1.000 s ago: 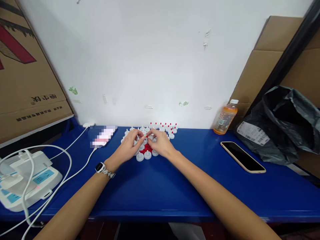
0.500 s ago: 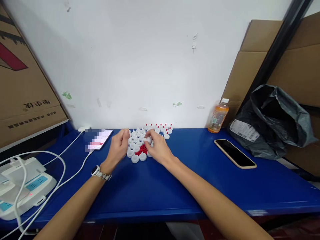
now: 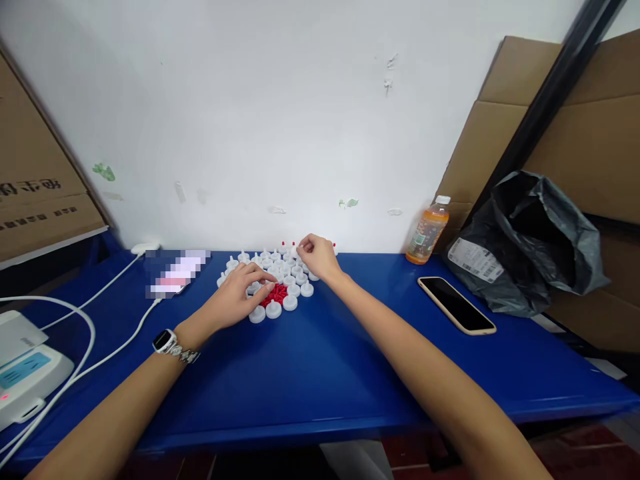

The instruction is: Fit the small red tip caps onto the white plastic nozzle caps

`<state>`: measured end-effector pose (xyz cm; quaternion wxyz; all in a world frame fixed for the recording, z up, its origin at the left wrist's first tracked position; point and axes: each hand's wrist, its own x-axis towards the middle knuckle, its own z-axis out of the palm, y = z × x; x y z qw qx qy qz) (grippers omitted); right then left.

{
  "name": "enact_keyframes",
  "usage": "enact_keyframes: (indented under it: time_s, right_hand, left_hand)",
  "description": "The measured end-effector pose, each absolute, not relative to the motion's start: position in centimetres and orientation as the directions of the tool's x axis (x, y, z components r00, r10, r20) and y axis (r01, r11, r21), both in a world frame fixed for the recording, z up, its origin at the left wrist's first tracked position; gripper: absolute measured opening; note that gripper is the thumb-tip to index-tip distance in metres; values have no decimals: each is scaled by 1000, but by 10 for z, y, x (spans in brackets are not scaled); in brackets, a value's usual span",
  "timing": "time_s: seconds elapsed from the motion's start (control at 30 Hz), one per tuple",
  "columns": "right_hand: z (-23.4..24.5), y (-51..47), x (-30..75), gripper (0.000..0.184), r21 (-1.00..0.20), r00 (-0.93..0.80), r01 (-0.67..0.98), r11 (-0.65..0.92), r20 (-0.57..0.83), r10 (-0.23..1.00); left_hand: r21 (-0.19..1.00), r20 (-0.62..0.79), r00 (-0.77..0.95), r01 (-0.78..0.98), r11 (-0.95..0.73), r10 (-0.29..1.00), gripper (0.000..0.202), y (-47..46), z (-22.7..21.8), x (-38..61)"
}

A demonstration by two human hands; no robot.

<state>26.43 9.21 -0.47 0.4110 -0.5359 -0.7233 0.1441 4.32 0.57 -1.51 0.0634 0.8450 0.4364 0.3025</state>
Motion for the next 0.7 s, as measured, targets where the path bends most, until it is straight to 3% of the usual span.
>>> enact_keyframes:
  time_s: [0.13, 0.3, 0.53, 0.7]
  right_hand:
    - [-3, 134, 258, 16, -458, -182, 796, 396, 442, 878]
    - [-3, 156, 246, 20, -241, -271, 909, 341, 281, 921]
    - [-4, 160, 240, 17, -178, -288, 928, 328, 214, 933]
    - [-2, 166, 228, 26, -151, -258, 940, 304, 265, 929]
  left_hand:
    - [400, 453, 426, 688, -605, 783, 26, 4, -15, 45]
    - [427, 435, 435, 671, -606, 789, 24, 4, -16, 47]
    - [441, 438, 429, 663, -604, 790, 23, 4, -18, 47]
    - [422, 458, 385, 700, -577, 802, 24, 4, -19, 45]
